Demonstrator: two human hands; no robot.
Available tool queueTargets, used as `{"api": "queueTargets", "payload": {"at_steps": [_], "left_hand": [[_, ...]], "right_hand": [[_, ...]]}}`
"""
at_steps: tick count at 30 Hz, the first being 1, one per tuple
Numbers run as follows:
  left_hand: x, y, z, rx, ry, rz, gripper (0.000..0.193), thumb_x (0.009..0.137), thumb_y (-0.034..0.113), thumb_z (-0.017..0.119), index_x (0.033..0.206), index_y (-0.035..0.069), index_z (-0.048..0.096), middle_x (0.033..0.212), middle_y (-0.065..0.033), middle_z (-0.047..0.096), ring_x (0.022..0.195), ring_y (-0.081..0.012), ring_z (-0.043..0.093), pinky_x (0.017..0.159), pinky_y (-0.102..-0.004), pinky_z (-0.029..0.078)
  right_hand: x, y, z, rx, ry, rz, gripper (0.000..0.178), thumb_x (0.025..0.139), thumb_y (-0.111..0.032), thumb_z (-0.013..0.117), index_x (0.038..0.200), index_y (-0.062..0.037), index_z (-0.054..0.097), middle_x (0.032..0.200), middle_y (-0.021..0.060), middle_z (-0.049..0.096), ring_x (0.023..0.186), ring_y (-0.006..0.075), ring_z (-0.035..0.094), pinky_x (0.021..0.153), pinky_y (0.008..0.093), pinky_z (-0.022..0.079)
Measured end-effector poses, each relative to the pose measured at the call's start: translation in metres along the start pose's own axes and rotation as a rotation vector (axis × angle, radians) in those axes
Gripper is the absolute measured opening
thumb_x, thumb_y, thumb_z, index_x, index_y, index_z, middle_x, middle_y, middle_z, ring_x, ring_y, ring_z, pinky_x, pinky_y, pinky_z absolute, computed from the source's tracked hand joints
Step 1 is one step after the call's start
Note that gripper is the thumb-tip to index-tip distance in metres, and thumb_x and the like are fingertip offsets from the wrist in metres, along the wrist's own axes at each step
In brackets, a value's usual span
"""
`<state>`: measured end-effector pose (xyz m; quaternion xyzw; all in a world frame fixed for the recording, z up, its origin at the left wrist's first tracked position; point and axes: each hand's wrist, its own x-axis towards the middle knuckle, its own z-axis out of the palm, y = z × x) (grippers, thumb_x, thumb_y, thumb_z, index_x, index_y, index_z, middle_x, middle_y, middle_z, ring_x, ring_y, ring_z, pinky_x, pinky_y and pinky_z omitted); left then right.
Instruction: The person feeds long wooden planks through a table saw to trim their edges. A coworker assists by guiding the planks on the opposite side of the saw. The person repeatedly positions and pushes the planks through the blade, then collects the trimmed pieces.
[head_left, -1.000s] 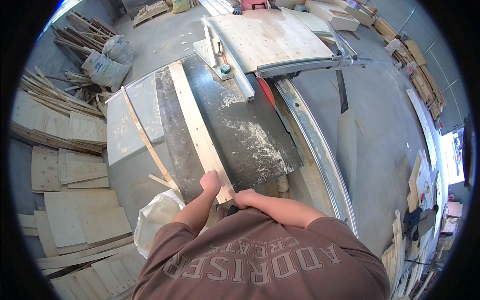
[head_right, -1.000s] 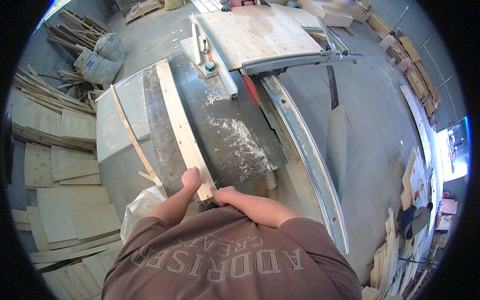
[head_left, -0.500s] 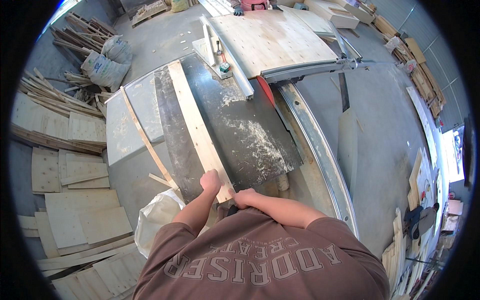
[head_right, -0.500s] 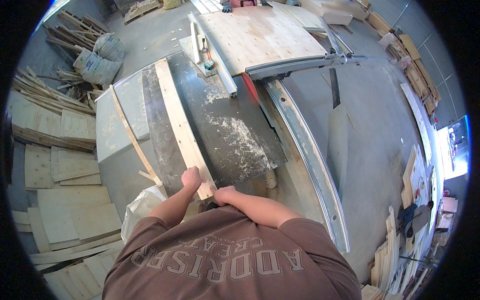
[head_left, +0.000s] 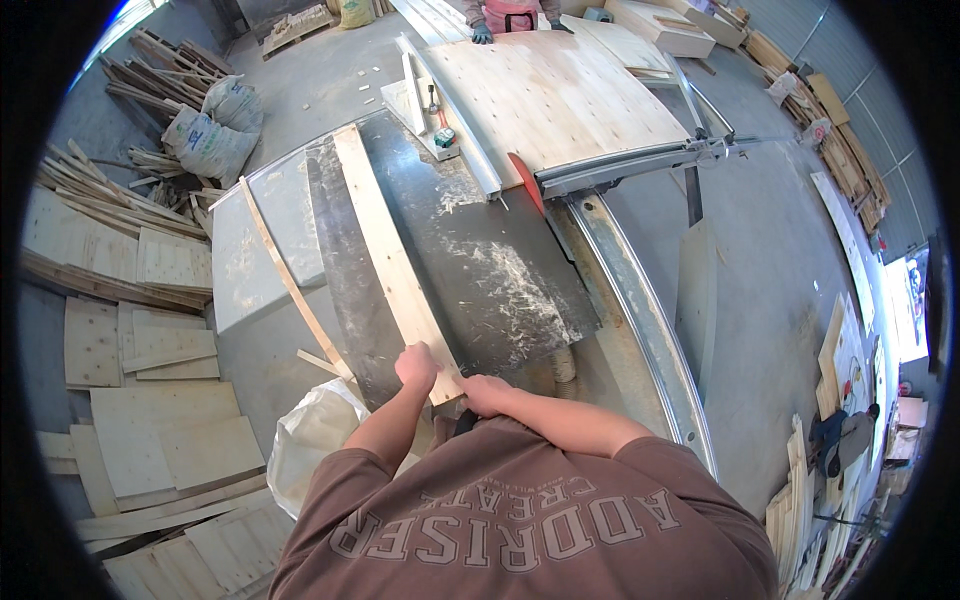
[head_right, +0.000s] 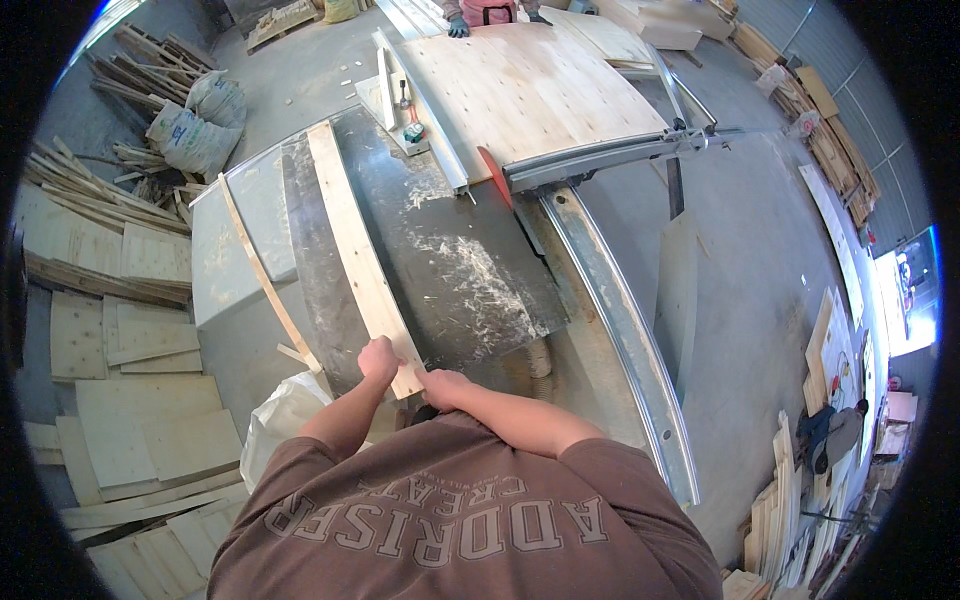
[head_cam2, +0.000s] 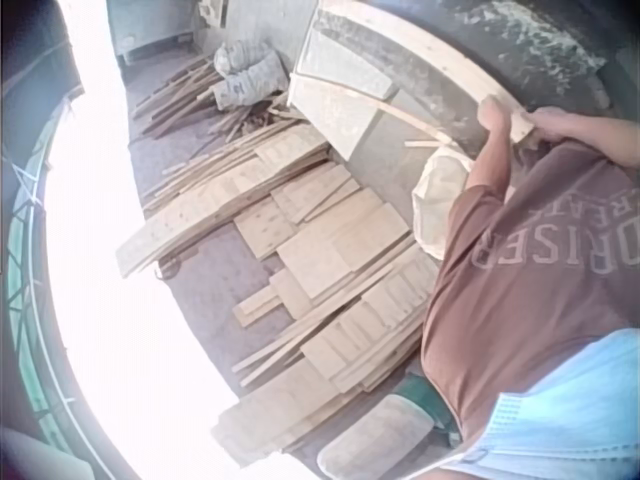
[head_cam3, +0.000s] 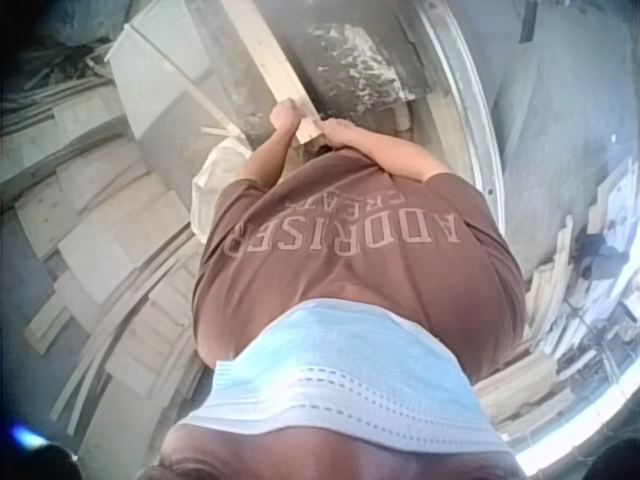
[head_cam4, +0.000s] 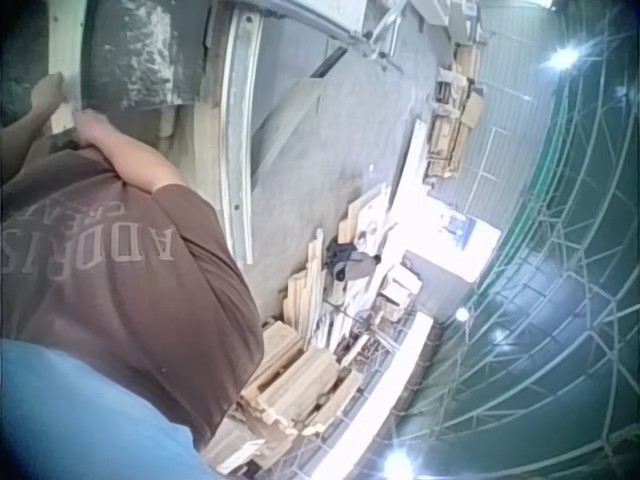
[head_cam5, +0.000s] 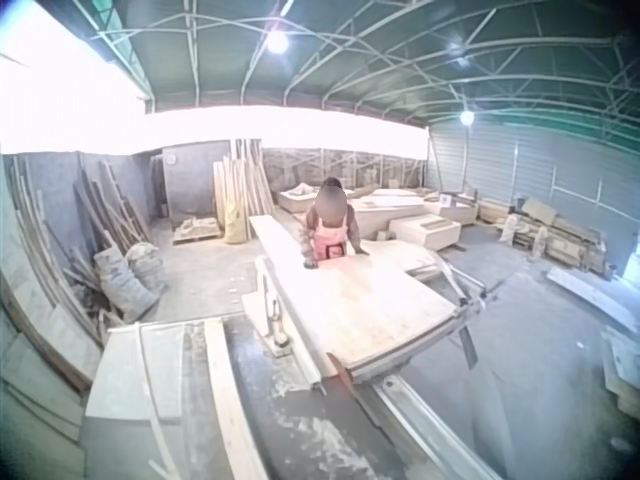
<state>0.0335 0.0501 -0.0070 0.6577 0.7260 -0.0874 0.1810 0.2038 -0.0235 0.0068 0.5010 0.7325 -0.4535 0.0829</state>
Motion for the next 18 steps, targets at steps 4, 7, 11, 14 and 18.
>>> {"api": "queueTargets", "payload": {"at_steps": [4,7,11,14,18], "left_hand": [[-0.01,0.001,-0.002,-0.034,-0.023,-0.015,0.035,0.072,0.025,0.089,0.097,0.005,0.076,0.1,-0.0182,0.076,0.092,-0.0359,0.075,0.075,-0.044,0.061],[-0.017,0.0,0.007,-0.114,0.045,-0.101,0.046,0.074,0.025,0.088,0.111,0.004,0.071,0.11,-0.0192,0.074,0.097,-0.038,0.073,0.082,-0.0464,0.06],[-0.043,0.01,0.022,-0.143,0.464,-0.059,0.053,0.079,0.029,0.084,0.121,0.003,0.066,0.115,-0.0182,0.073,0.096,-0.0391,0.072,0.089,-0.0496,0.056],[-0.053,0.017,0.035,-0.274,0.593,-0.077,0.044,0.084,0.034,0.078,0.112,0.001,0.07,0.108,-0.0181,0.074,0.091,-0.0373,0.072,0.088,-0.0482,0.055],[-0.082,0.019,0.018,-0.644,0.063,-0.221,0.03,0.09,0.026,0.065,0.098,-0.002,0.073,0.096,-0.0194,0.075,0.087,-0.0313,0.072,0.081,-0.0417,0.056]], "right_hand": [[-0.005,0.011,0.007,0.18,0.328,-0.003,0.029,0.091,-0.02,0.062,0.116,-0.0067,0.058,0.102,0.0203,0.071,0.098,0.0415,0.068,0.084,0.0507,0.054],[-0.019,0.023,0.001,0.323,0.436,0.003,0.017,0.09,-0.02,0.061,0.099,-0.006,0.063,0.09,0.0185,0.071,0.088,0.0406,0.068,0.077,0.0507,0.053],[-0.051,0.056,-0.005,0.399,0.55,0.033,0.02,0.092,-0.024,0.06,0.089,-0.0047,0.065,0.087,0.0193,0.071,0.087,0.0412,0.068,0.075,0.0525,0.053],[-0.066,0.093,0.003,0.346,0.722,0.113,0.022,0.095,-0.023,0.056,0.09,-0.0027,0.063,0.089,0.0224,0.07,0.089,0.0445,0.067,0.077,0.0552,0.051],[-0.063,0.163,0.043,0.433,0.984,0.168,0.011,0.096,-0.012,0.052,0.1,-0.0018,0.054,0.087,0.0262,0.066,0.087,0.05,0.063,0.077,0.0594,0.047]]}}
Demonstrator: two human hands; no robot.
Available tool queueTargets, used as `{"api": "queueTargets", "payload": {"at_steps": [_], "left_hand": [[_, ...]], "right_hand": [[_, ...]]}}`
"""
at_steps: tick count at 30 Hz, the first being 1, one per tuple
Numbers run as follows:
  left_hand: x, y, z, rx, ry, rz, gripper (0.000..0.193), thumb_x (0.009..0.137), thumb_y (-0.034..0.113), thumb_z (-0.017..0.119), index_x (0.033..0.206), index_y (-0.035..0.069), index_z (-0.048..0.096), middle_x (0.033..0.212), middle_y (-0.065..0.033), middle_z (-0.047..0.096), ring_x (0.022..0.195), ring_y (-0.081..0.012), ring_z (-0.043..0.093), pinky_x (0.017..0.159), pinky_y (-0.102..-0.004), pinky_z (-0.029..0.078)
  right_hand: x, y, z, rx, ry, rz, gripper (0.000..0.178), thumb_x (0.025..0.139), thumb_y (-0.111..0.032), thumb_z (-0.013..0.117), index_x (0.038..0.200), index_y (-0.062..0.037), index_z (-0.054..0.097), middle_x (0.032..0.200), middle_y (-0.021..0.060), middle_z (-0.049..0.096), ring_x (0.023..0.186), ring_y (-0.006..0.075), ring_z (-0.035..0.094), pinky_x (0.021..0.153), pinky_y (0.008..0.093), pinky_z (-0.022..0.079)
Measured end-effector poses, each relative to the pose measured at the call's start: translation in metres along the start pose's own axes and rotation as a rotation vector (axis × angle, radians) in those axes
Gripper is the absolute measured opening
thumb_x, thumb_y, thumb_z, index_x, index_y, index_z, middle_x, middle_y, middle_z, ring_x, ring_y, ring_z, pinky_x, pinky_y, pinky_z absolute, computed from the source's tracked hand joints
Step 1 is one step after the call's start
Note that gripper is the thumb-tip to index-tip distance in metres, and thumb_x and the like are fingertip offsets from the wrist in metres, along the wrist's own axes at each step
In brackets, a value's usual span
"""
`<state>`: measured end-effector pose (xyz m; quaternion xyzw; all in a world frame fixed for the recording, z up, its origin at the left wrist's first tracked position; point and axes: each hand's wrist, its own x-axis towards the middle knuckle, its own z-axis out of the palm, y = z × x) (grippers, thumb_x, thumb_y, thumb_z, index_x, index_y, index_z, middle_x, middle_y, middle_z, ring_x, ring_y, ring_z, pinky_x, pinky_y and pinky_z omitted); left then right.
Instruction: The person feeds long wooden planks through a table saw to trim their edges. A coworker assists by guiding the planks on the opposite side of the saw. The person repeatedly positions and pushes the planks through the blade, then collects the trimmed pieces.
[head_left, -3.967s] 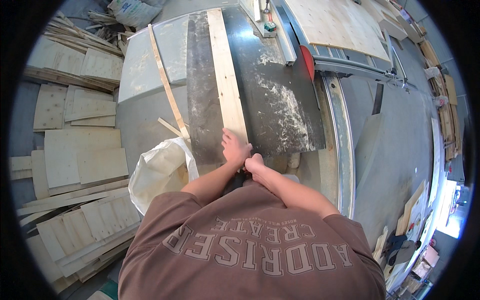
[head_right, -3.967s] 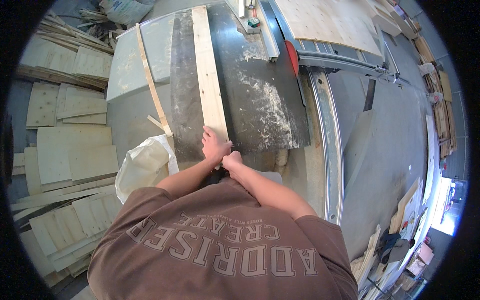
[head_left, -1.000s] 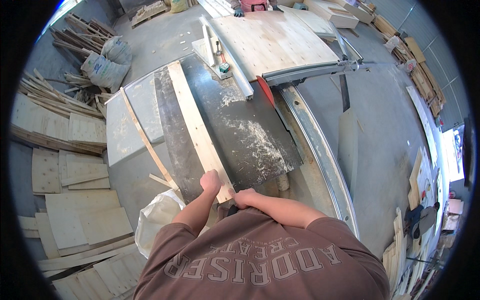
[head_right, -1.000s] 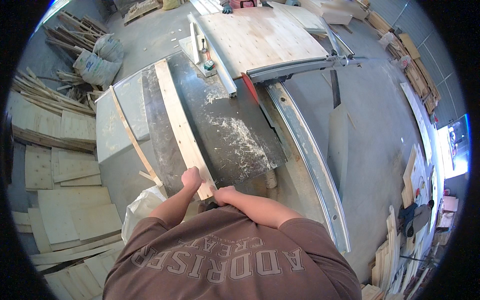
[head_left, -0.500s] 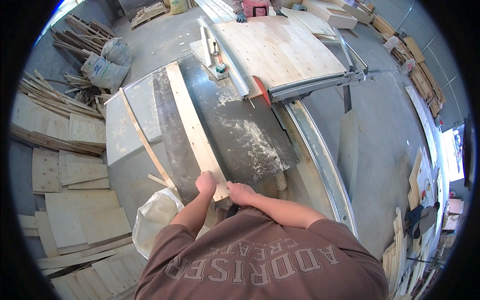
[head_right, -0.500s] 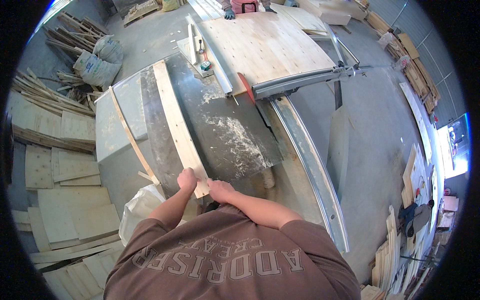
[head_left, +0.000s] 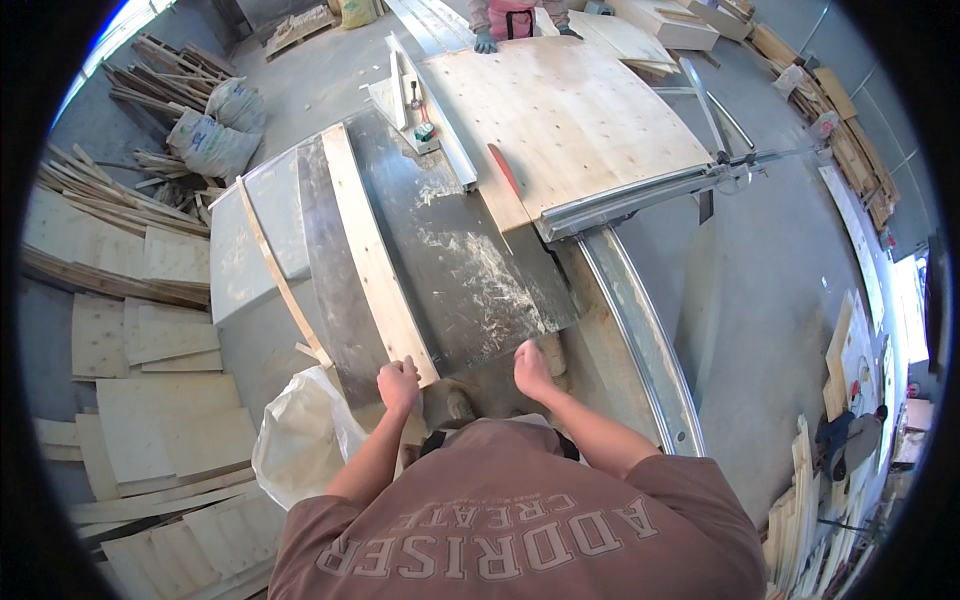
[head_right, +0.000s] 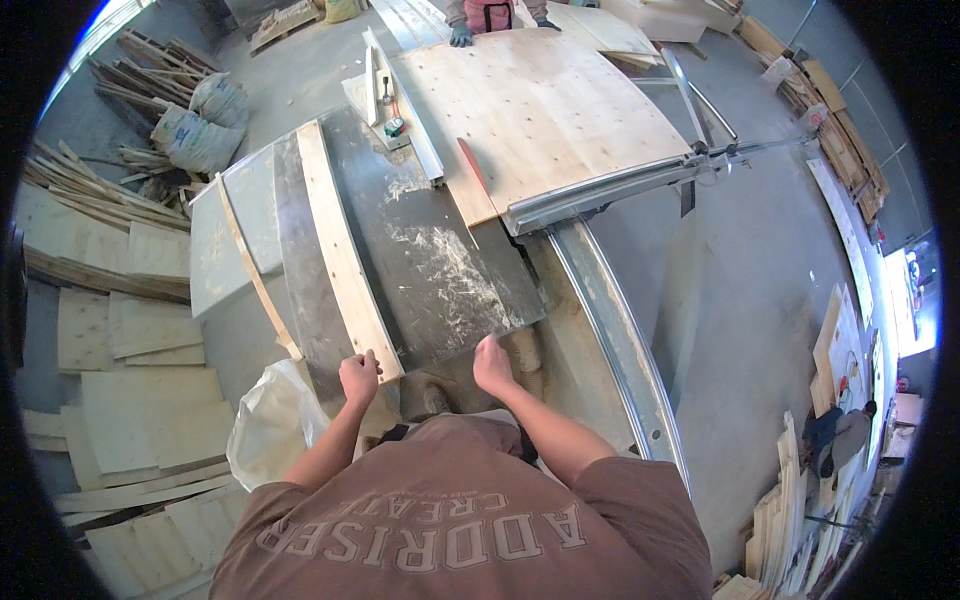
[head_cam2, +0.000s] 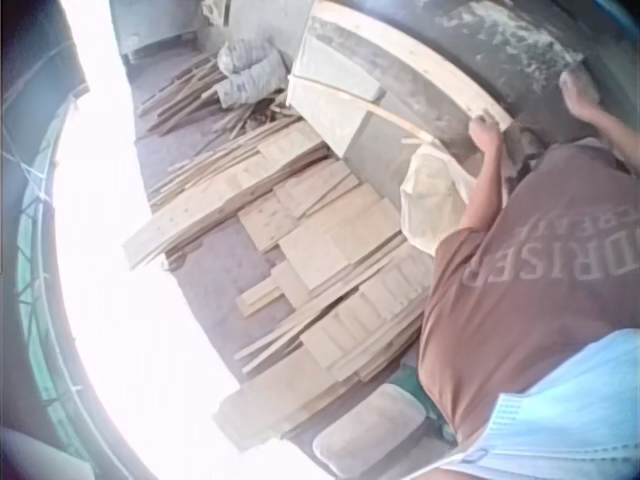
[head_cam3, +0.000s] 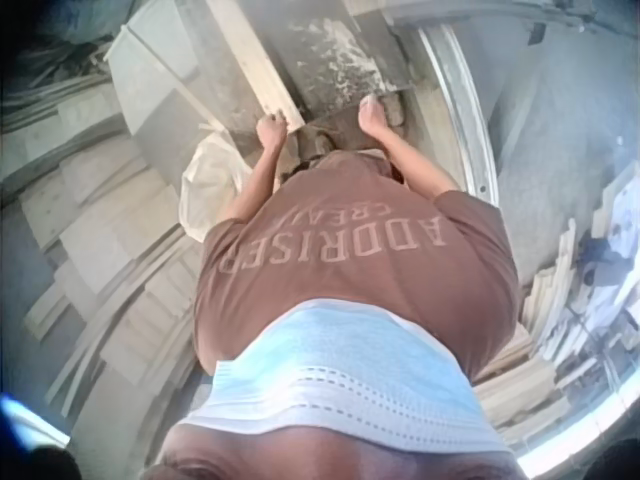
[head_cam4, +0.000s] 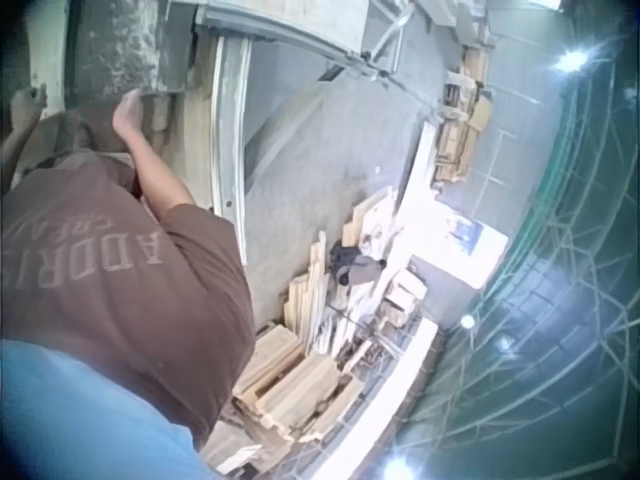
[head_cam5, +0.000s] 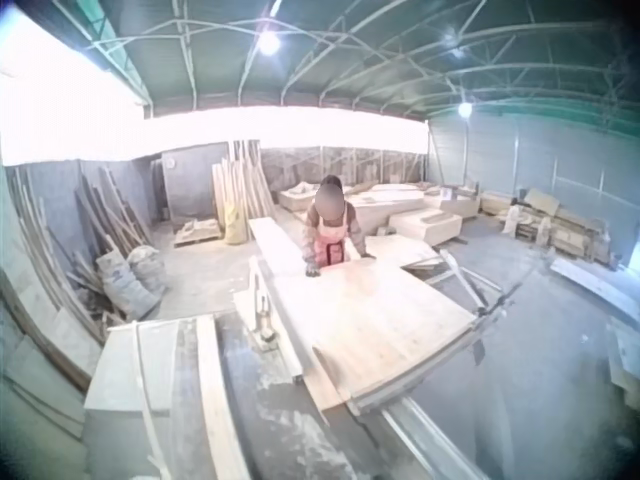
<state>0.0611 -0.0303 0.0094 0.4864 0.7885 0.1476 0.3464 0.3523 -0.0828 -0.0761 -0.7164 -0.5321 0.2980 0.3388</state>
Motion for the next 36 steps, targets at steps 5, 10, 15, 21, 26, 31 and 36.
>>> {"api": "queueTargets", "payload": {"at_steps": [5,10,15,21,26,31,36], "left_hand": [[-0.018,-0.043,0.03,-0.413,0.114,0.228,0.019,0.086,0.002,0.058,0.1,-0.002,0.071,0.094,-0.0169,0.075,0.082,-0.026,0.072,0.077,-0.0377,0.057],[-0.04,-0.036,0.026,-0.264,0.047,0.266,0.014,0.086,0.003,0.065,0.098,-0.003,0.07,0.09,-0.0153,0.075,0.079,-0.0217,0.072,0.074,-0.0346,0.057],[-0.067,-0.009,0.02,-0.155,0.025,0.244,0.018,0.087,0.012,0.074,0.081,-0.003,0.068,0.072,-0.0064,0.068,0.066,-0.0105,0.061,0.061,-0.0283,0.05],[-0.09,0.008,0.033,-0.078,-0.028,0.251,0.028,0.086,0.02,0.079,0.076,-0.004,0.068,0.067,-0.0115,0.067,0.062,-0.0158,0.06,0.061,-0.0351,0.05],[-0.093,0.021,0.054,-0.123,-0.055,0.368,0.025,0.091,0.017,0.075,0.077,-0.002,0.066,0.066,-0.0034,0.063,0.062,-0.0092,0.054,0.057,-0.0305,0.046],[-0.108,0.026,0.064,-0.146,-0.073,0.351,0.023,0.094,0.017,0.073,0.081,-0.001,0.066,0.068,-0.0036,0.064,0.063,-0.0098,0.057,0.058,-0.03,0.048],[-0.113,0.033,0.087,-0.154,-0.177,0.395,0.021,0.094,0.017,0.071,0.085,-0.002,0.067,0.068,-0.0038,0.066,0.063,-0.0103,0.059,0.058,-0.0304,0.048]], "right_hand": [[0.006,0.053,-0.006,0.108,0.05,0.229,0.009,0.089,-0.006,0.058,0.095,-0.0031,0.052,0.086,0.0199,0.062,0.085,0.0421,0.063,0.076,0.0508,0.049],[0.018,0.066,-0.016,0.269,0.188,0.379,0.014,0.088,-0.01,0.063,0.096,-0.0025,0.055,0.089,0.0155,0.063,0.085,0.0311,0.064,0.078,0.0437,0.05],[0.025,0.111,-0.015,0.552,0.074,0.675,0.038,0.091,-0.031,0.07,0.07,-0.0062,0.05,0.069,0.0075,0.055,0.069,0.0239,0.057,0.069,0.0436,0.047],[0.025,0.116,-0.025,0.729,0.09,0.725,0.04,0.097,-0.035,0.068,0.069,-0.016,0.047,0.063,-0.0034,0.044,0.053,0.0092,0.044,0.045,0.0265,0.036],[0.032,0.155,-0.018,0.681,0.208,0.84,0.039,0.095,-0.036,0.071,0.072,-0.0104,0.052,0.067,0.0002,0.051,0.057,0.0154,0.049,0.053,0.0335,0.041],[0.004,0.128,-0.04,0.976,0.198,0.992,0.025,0.095,-0.027,0.072,0.085,-0.0083,0.059,0.073,0.0017,0.057,0.056,0.0133,0.053,0.046,0.0286,0.041],[-0.061,0.151,-0.059,0.969,0.182,0.814,0.021,0.099,-0.022,0.068,0.087,-0.0076,0.058,0.076,0.0015,0.058,0.058,0.0124,0.054,0.046,0.0297,0.042]]}}
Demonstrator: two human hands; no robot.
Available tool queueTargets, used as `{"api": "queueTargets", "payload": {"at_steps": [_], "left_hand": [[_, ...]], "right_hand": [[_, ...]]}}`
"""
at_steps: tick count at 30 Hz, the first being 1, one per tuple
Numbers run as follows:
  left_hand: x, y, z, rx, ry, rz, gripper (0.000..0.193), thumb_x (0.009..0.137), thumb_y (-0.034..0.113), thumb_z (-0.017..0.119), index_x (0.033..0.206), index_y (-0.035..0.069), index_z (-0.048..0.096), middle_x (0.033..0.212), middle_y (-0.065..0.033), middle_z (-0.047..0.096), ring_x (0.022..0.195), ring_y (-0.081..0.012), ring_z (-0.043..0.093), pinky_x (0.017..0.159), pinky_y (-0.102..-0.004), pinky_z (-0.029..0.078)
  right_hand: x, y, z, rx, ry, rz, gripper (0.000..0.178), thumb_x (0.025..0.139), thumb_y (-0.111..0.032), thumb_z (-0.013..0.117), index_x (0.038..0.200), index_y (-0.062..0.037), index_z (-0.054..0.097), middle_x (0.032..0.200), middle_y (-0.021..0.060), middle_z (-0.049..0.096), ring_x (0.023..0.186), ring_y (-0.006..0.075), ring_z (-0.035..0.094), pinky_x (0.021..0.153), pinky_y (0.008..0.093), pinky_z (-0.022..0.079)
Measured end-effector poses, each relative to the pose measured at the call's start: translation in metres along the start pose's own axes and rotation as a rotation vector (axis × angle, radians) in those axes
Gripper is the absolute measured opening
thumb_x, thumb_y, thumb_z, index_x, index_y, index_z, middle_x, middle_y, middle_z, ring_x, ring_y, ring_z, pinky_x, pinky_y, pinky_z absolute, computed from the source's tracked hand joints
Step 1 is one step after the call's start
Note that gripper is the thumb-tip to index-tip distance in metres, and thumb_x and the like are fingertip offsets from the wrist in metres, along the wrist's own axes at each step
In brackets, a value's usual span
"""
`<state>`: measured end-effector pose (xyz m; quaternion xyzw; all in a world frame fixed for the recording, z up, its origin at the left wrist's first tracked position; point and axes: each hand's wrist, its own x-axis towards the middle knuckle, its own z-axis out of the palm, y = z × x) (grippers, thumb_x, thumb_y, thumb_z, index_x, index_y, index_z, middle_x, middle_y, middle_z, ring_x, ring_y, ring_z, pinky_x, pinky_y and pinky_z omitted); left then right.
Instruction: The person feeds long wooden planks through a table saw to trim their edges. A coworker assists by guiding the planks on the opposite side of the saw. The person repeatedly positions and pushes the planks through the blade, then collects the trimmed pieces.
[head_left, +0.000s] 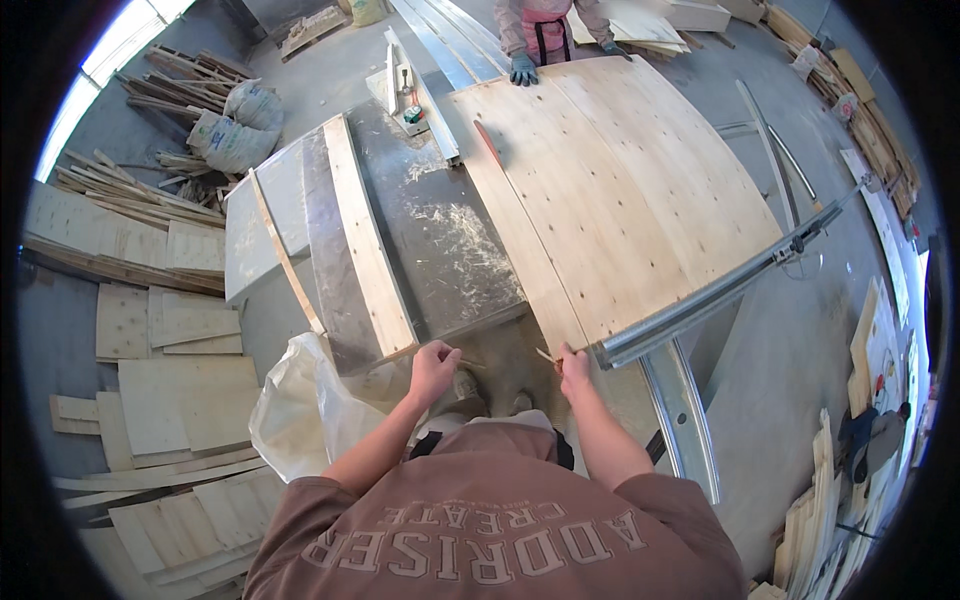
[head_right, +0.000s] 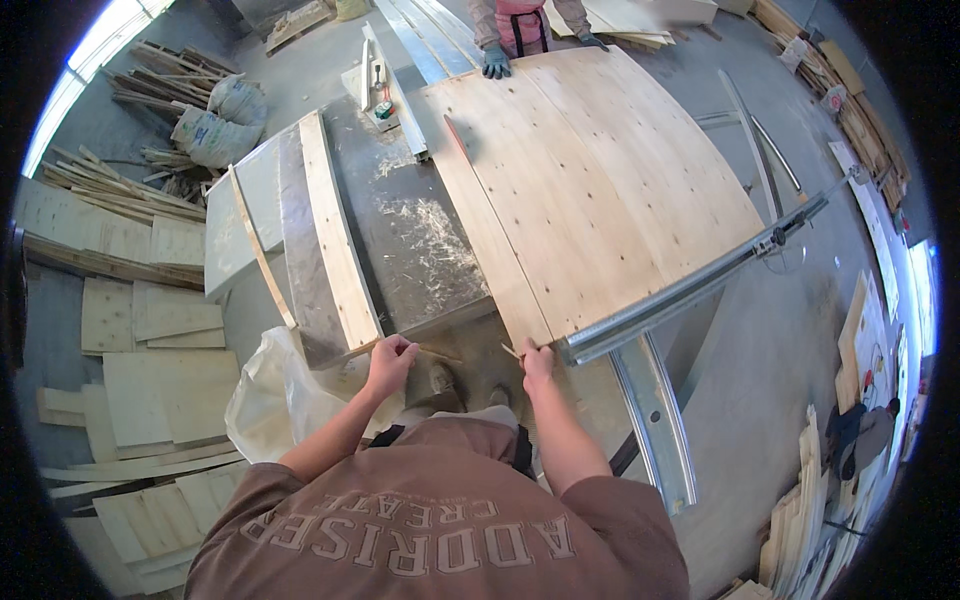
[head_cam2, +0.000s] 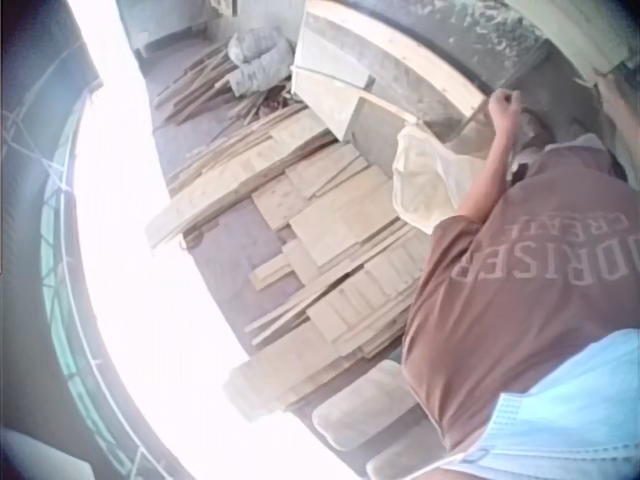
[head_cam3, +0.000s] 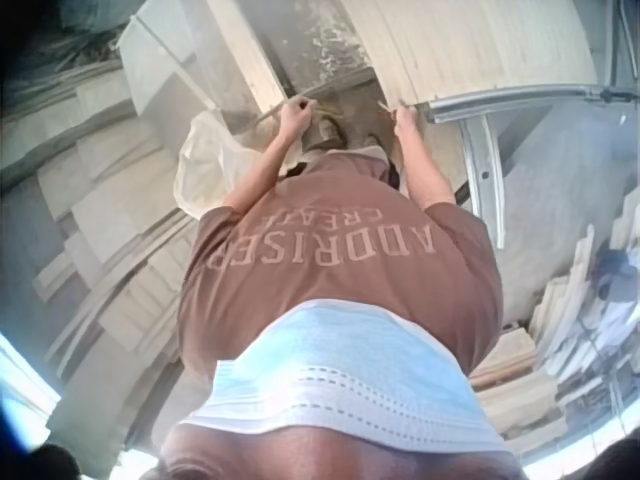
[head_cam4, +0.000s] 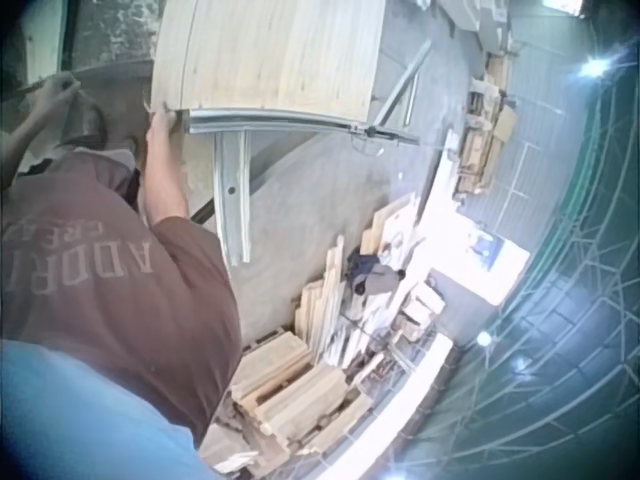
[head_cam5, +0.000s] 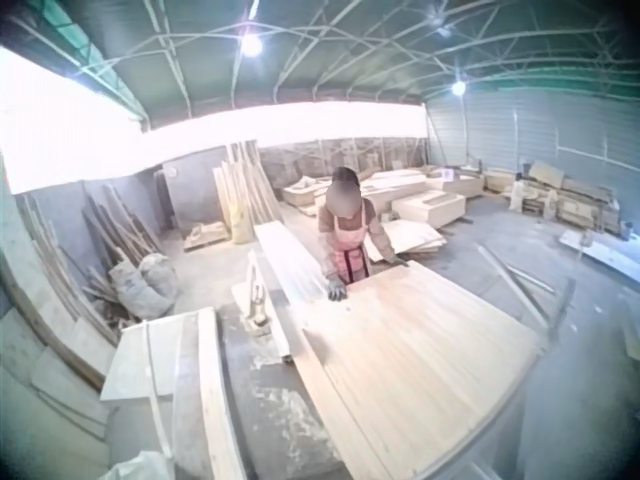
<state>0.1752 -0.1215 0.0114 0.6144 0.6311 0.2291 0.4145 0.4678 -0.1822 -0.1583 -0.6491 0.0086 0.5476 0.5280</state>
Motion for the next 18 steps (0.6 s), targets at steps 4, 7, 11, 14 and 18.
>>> {"api": "queueTargets", "payload": {"at_steps": [4,7,11,14,18], "left_hand": [[0.0,0.02,0.024,0.024,-0.093,0.001,0.019,0.093,0.016,0.07,0.088,-0.002,0.069,0.07,-0.0057,0.068,0.064,-0.0111,0.061,0.059,-0.0305,0.05],[0.005,0.04,0.042,0.046,-0.22,-0.006,0.018,0.092,0.015,0.069,0.09,-0.003,0.071,0.072,-0.0074,0.07,0.065,-0.0122,0.064,0.06,-0.0305,0.051],[0.015,0.04,0.079,0.035,-0.317,0.01,0.02,0.09,0.017,0.07,0.09,-0.002,0.072,0.073,-0.0082,0.071,0.067,-0.0134,0.066,0.064,-0.0321,0.054],[0.028,0.028,0.116,0.058,-0.374,-0.055,0.026,0.087,0.018,0.074,0.102,-0.003,0.071,0.086,-0.0092,0.073,0.074,-0.0148,0.067,0.067,-0.0328,0.054],[0.048,-0.005,0.171,-0.116,-0.483,-0.332,0.046,0.086,0.016,0.077,0.124,-0.005,0.063,0.104,-0.0074,0.072,0.082,-0.0189,0.066,0.072,-0.0352,0.053]], "right_hand": [[-0.027,0.018,-0.045,-0.05,-0.009,-0.035,0.022,0.099,-0.022,0.068,0.089,-0.0065,0.057,0.076,0.0016,0.058,0.059,0.0115,0.054,0.05,0.0304,0.043],[-0.04,0.043,-0.078,-0.037,0.014,-0.071,0.023,0.099,-0.023,0.069,0.09,-0.0061,0.057,0.079,0.002,0.06,0.063,0.0115,0.056,0.055,0.0295,0.045],[-0.075,0.053,-0.115,-0.055,0.026,-0.046,0.022,0.099,-0.023,0.069,0.093,-0.0052,0.058,0.083,0.0031,0.061,0.069,0.0128,0.058,0.061,0.0296,0.048],[-0.097,0.063,-0.144,-0.076,0.026,-0.045,0.022,0.1,-0.022,0.068,0.096,-0.0031,0.057,0.086,0.0047,0.062,0.072,0.0145,0.061,0.065,0.0304,0.051],[-0.132,0.081,-0.193,-0.11,0.0,-0.035,0.028,0.101,-0.021,0.066,0.11,0.0031,0.058,0.094,0.0092,0.065,0.079,0.0187,0.065,0.069,0.0333,0.056]]}}
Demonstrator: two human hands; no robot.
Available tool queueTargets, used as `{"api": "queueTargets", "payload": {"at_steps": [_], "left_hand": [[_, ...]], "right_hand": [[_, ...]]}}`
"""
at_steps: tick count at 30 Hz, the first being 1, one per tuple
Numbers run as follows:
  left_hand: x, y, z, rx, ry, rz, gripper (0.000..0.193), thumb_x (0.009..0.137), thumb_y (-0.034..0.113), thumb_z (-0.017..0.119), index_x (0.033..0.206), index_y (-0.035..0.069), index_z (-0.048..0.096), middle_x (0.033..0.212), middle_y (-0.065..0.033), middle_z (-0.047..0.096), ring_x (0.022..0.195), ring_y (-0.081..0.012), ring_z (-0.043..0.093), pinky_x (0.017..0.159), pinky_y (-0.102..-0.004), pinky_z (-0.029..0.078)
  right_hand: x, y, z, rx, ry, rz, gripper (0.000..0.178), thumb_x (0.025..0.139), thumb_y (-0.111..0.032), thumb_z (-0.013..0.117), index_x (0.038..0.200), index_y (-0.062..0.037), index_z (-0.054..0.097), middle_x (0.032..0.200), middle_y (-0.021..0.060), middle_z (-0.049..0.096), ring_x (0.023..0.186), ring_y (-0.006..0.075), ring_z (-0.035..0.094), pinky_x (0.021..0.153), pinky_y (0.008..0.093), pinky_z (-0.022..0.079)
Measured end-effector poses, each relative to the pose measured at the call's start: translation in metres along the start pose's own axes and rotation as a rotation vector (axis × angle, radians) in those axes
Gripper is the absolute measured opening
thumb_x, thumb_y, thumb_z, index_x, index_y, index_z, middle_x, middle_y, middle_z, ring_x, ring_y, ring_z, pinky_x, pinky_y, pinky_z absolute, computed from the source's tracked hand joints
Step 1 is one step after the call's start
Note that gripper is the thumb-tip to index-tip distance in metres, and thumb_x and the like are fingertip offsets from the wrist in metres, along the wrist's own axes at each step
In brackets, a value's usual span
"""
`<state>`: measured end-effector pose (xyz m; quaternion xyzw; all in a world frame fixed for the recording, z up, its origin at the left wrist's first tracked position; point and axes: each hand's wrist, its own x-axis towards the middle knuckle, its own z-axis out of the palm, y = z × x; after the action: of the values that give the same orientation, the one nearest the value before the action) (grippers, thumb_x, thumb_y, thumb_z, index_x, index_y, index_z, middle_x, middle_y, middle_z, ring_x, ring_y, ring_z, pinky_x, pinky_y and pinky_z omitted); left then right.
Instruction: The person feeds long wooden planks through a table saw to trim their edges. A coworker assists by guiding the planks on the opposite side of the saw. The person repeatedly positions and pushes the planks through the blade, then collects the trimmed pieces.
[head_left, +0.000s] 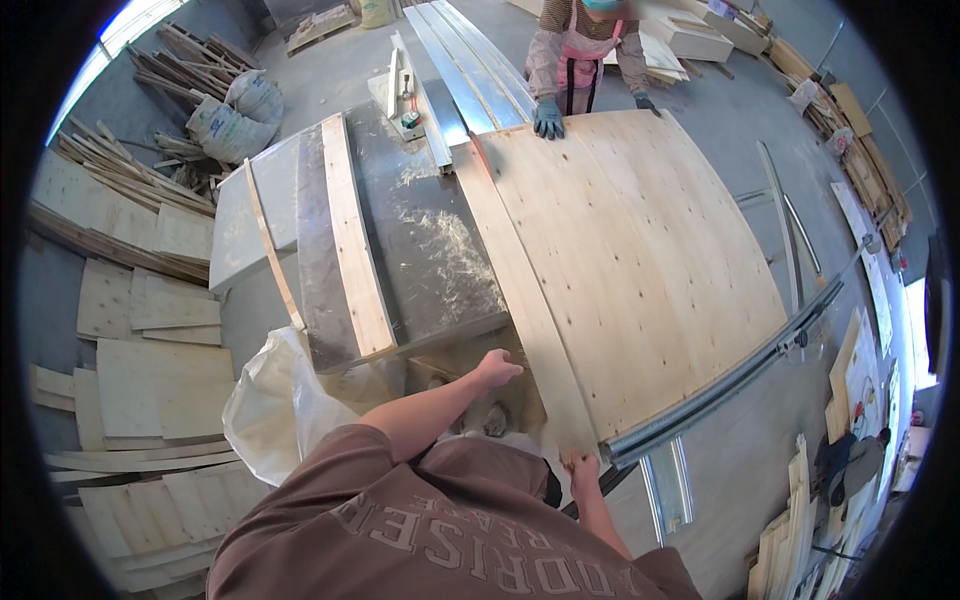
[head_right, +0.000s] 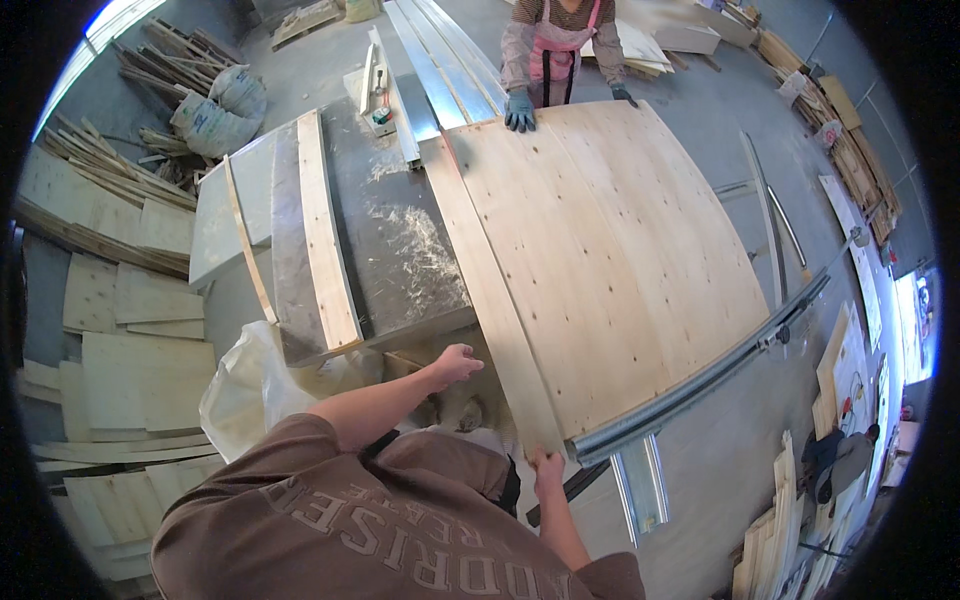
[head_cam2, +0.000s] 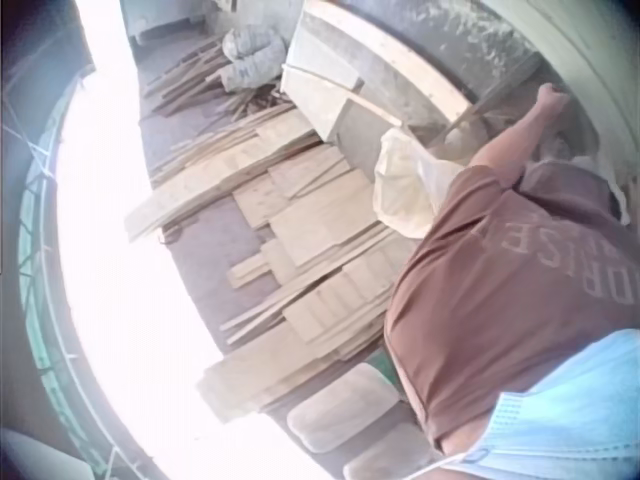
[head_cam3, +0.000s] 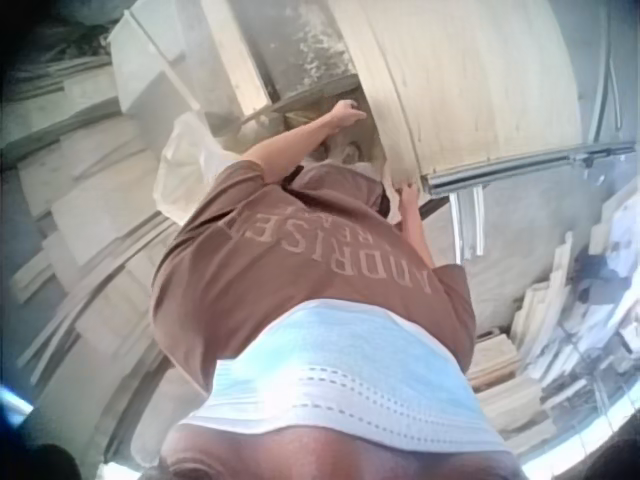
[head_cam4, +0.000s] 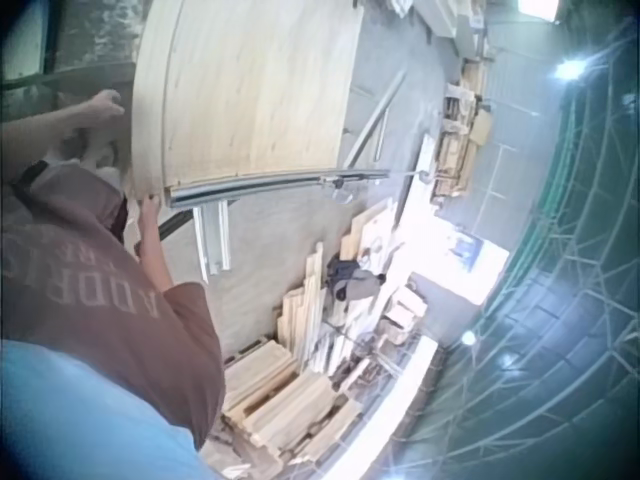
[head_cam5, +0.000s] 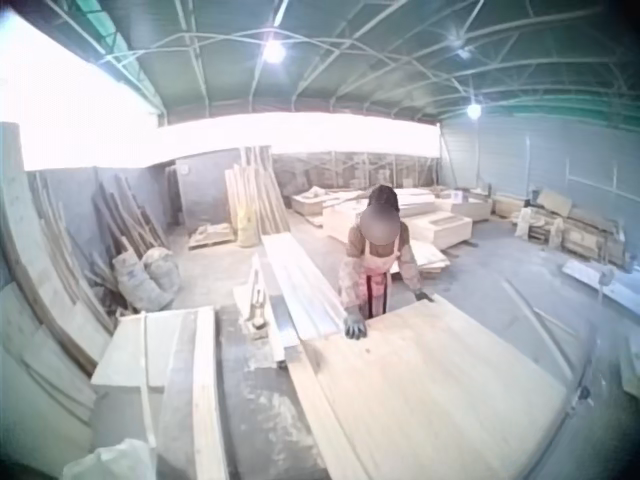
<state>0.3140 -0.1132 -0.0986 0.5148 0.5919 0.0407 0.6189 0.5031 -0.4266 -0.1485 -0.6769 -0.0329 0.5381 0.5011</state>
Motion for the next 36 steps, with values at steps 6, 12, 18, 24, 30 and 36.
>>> {"api": "queueTargets", "payload": {"at_steps": [6,12,18,24,30,36], "left_hand": [[0.016,0.009,0.059,-0.647,-0.222,-0.269,0.035,0.089,0.009,0.073,0.121,0.001,0.062,0.113,-0.0094,0.069,0.091,-0.0217,0.069,0.082,-0.0374,0.055],[-0.054,0.004,0.073,-0.729,-0.249,-0.312,0.026,0.095,0.002,0.063,0.12,0.003,0.064,0.112,-0.0075,0.069,0.097,-0.0227,0.069,0.085,-0.0374,0.059],[-0.06,0.075,-0.104,-0.791,0.001,0.057,0.037,0.094,0.004,0.06,0.131,0.003,0.055,0.123,-0.0111,0.067,0.11,-0.0269,0.066,0.096,-0.0448,0.055],[-0.058,0.105,-0.256,-0.56,0.495,0.397,0.058,0.085,0.013,0.078,0.13,-0.003,0.046,0.112,-0.0133,0.068,0.104,-0.0235,0.067,0.089,-0.0406,0.056],[-0.049,0.079,-0.323,-0.27,0.942,0.078,0.076,0.074,0.037,0.087,0.123,-0.008,0.051,0.113,-0.0227,0.068,0.103,-0.0308,0.069,0.091,-0.041,0.054],[-0.043,0.043,-0.349,-0.191,0.957,0.088,0.08,0.075,0.041,0.085,0.13,-0.005,0.051,0.121,-0.0236,0.068,0.112,-0.0344,0.067,0.099,-0.0431,0.051]], "right_hand": [[-0.126,0.002,-0.093,0.012,0.093,0.319,0.031,0.101,-0.015,0.063,0.122,0.0061,0.056,0.105,0.0138,0.065,0.095,0.0243,0.069,0.072,0.0346,0.061],[-0.171,0.033,-0.15,-0.054,0.106,0.259,0.038,0.099,-0.009,0.062,0.131,0.0095,0.054,0.116,0.0184,0.066,0.096,0.0286,0.071,0.082,0.0438,0.064],[-0.083,-0.056,0.003,-0.287,-0.243,-0.058,0.028,0.097,-0.011,0.067,0.116,0.0097,0.064,0.102,0.0146,0.072,0.089,0.0215,0.071,0.079,0.036,0.059],[-0.036,-0.131,0.305,-0.113,-0.485,-0.193,0.034,0.103,-0.026,0.064,0.106,0.0069,0.069,0.093,0.0122,0.075,0.081,0.0175,0.071,0.075,0.0301,0.055],[-0.048,-0.112,0.473,0.191,-0.541,0.121,0.02,0.104,-0.017,0.062,0.102,0.0019,0.066,0.085,0.0104,0.073,0.065,0.0108,0.064,0.054,0.0254,0.042],[-0.063,-0.107,0.509,-0.015,-0.465,0.369,0.025,0.105,-0.022,0.061,0.106,0.0019,0.066,0.09,0.0098,0.074,0.065,0.0125,0.067,0.051,0.0231,0.042]]}}
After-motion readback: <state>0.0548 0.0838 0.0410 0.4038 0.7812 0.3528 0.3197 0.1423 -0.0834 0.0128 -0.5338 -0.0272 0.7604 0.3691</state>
